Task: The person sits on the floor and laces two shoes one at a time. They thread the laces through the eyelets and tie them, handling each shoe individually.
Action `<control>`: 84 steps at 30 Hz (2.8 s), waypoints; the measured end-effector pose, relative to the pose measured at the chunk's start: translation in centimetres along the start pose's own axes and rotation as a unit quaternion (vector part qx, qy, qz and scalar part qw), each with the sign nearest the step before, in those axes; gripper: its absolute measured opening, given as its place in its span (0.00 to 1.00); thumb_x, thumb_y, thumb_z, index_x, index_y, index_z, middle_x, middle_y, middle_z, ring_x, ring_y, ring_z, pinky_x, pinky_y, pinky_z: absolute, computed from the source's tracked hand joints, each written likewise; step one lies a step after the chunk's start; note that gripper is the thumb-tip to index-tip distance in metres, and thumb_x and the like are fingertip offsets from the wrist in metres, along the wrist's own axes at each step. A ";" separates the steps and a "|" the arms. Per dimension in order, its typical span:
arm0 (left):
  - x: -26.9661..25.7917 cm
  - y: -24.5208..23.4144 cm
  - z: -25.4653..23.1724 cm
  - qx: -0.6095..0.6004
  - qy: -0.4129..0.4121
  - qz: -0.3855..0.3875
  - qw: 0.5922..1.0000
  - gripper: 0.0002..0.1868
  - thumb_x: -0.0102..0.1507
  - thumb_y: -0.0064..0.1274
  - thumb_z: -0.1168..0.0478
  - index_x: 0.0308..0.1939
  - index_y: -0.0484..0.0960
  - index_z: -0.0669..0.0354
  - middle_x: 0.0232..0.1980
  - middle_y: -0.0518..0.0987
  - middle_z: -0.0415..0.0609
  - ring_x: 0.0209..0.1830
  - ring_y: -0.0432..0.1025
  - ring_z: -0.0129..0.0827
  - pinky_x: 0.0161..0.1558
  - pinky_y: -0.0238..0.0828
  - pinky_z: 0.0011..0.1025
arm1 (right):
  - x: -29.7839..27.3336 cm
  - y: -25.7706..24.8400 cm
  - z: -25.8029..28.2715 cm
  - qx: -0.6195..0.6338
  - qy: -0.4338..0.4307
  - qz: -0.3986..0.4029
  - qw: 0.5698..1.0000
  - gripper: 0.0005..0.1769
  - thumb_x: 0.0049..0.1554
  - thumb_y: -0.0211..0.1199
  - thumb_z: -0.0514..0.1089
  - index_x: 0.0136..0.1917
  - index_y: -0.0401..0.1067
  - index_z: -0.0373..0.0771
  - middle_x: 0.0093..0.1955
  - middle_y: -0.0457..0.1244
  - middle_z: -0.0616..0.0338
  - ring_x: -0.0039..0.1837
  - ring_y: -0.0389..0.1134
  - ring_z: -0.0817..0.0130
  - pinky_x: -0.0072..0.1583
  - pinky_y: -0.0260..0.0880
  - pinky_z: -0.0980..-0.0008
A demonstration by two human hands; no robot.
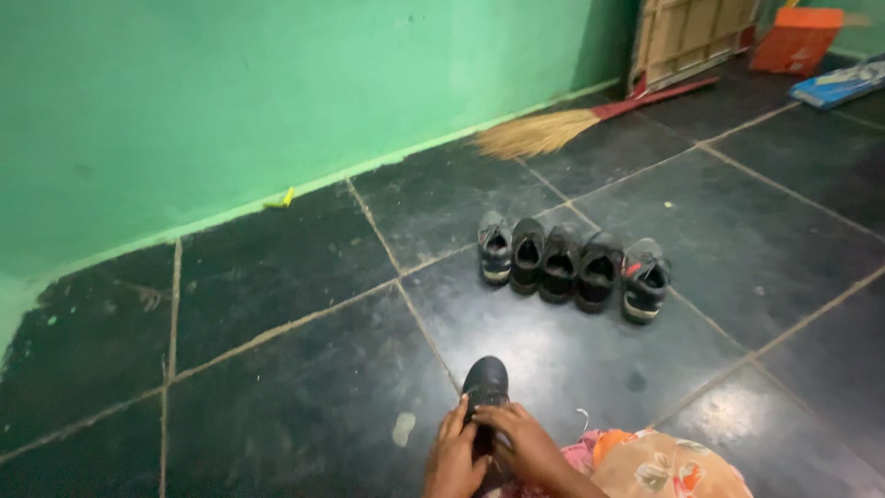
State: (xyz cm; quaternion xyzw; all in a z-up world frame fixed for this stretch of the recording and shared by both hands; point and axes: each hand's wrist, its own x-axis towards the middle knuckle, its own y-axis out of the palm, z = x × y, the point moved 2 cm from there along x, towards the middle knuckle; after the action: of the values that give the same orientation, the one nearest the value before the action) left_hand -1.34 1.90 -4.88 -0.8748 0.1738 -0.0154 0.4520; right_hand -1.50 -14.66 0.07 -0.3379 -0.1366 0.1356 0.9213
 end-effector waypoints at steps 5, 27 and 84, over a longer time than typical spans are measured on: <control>-0.8 -2.5 -1.4 -0.066 0.038 -0.073 0.994 0.27 0.55 0.66 0.62 0.58 0.79 0.60 0.79 0.56 0.56 0.75 0.54 0.55 0.71 0.55 0.44 | 1.5 0.6 0.1 0.045 0.031 -0.045 0.998 0.24 0.49 0.66 0.34 0.60 0.73 0.42 0.57 0.68 0.54 0.61 0.67 0.53 0.61 0.67 0.61; 0.3 -2.0 0.6 -0.185 0.008 -0.212 0.960 0.14 0.55 0.60 0.67 0.45 0.83 0.55 0.56 0.80 0.49 0.58 0.74 0.49 0.57 0.71 0.40 | 3.5 1.1 -3.7 0.058 0.095 0.002 0.994 0.12 0.47 0.73 0.45 0.43 0.78 0.37 0.40 0.70 0.55 0.42 0.68 0.66 0.45 0.70 0.66; 0.2 -2.6 -0.7 0.065 -0.069 -0.014 0.995 0.11 0.61 0.56 0.56 0.45 0.89 0.47 0.80 0.51 0.52 0.81 0.39 0.53 0.70 0.35 0.71 | 3.8 -4.1 -8.7 0.311 0.285 -0.196 0.885 0.13 0.58 0.58 0.39 0.55 0.75 0.36 0.51 0.68 0.58 0.51 0.70 0.70 0.48 0.72 0.69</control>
State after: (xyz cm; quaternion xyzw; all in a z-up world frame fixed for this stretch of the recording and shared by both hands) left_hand -0.51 2.65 -2.44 -0.8446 0.1288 0.0278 0.5189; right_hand 5.68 -21.44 -3.03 -0.0240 0.1178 -0.1147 0.9861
